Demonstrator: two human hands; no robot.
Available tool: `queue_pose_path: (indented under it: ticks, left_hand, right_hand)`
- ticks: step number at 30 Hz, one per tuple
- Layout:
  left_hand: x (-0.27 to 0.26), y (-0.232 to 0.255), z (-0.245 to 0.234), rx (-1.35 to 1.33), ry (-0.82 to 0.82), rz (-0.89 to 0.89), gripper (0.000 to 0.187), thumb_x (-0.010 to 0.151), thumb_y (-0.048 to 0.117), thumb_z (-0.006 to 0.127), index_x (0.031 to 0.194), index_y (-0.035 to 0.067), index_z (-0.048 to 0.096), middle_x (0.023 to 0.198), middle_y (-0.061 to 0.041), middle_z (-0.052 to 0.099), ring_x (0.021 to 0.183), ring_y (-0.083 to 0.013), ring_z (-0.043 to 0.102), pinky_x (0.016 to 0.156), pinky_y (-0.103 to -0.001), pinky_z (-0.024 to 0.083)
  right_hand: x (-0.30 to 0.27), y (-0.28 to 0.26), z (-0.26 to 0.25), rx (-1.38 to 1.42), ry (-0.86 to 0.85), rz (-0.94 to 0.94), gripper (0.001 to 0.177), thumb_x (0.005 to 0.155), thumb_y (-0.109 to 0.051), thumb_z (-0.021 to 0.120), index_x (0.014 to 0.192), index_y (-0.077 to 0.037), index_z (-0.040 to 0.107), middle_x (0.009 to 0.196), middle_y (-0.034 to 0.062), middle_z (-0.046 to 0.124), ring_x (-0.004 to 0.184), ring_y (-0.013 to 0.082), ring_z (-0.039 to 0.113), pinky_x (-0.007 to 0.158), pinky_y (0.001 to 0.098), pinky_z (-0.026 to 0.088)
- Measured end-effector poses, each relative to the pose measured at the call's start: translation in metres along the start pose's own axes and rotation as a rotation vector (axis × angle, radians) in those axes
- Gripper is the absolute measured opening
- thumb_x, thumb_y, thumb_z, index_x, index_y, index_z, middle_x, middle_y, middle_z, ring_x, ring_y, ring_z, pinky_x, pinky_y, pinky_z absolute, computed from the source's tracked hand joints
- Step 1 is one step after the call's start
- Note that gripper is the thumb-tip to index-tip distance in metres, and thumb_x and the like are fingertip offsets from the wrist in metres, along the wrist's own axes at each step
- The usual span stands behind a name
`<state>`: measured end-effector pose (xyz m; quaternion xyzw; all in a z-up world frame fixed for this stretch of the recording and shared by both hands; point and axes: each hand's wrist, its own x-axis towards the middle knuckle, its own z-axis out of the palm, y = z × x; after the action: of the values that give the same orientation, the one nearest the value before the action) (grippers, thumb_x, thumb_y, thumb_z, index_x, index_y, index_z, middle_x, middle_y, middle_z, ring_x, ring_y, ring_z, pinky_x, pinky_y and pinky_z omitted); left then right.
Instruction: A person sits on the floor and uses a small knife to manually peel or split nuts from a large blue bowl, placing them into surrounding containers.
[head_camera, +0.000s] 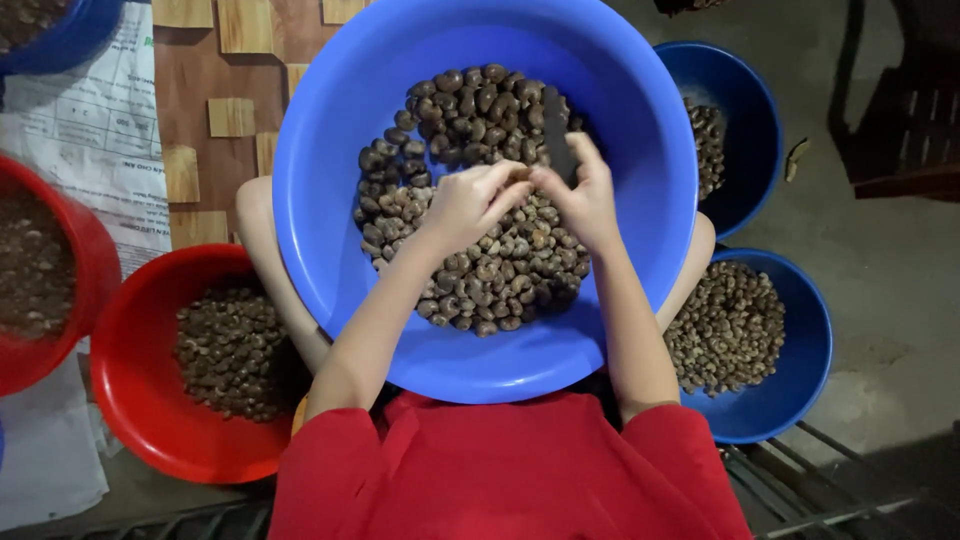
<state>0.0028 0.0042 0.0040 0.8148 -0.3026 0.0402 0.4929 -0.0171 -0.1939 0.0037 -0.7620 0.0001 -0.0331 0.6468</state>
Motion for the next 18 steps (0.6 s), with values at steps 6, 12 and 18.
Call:
queue_pose_path:
  ticks: [6, 12, 18]
  left_hand:
    - [-0.001, -0.006, 0.007, -0.172, 0.015, -0.142, 0.028, 0.098, 0.029, 0.075, 0.121, 0.014, 0.068, 0.100, -0.004, 0.079, 0.086, -0.0271, 0.076, 0.069, -0.036, 0.061]
    - [-0.022, -0.090, 0.034, 0.764, -0.147, -0.124, 0.036, 0.086, 0.034, 0.077, 0.113, 0.013, 0.066, 0.098, -0.007, 0.070, 0.086, -0.0292, 0.073, 0.062, -0.041, 0.061]
    - [-0.030, -0.108, 0.049, 0.782, -0.239, -0.180, 0.028, 0.084, 0.038, 0.073, 0.100, 0.016, 0.066, 0.087, -0.004, 0.067, 0.083, -0.0286, 0.070, 0.060, -0.045, 0.059]
  right_hand:
    - [0.004, -0.007, -0.025, -0.042, 0.248, -0.121, 0.023, 0.090, -0.025, 0.090, 0.094, -0.009, 0.073, 0.074, 0.0055, 0.069, 0.067, 0.0141, 0.068, 0.057, 0.0240, 0.054]
    - [0.035, 0.012, -0.098, -0.280, 0.809, -0.580, 0.045, 0.097, -0.002, 0.091, 0.128, -0.001, 0.057, 0.105, 0.0174, 0.067, 0.088, 0.0270, 0.076, 0.076, 0.0352, 0.062]
    - [0.063, 0.029, -0.002, -0.754, 0.068, -0.112, 0.032, 0.094, -0.032, 0.080, 0.121, -0.022, 0.068, 0.089, 0.0153, 0.078, 0.084, 0.0454, 0.074, 0.071, 0.0545, 0.057]
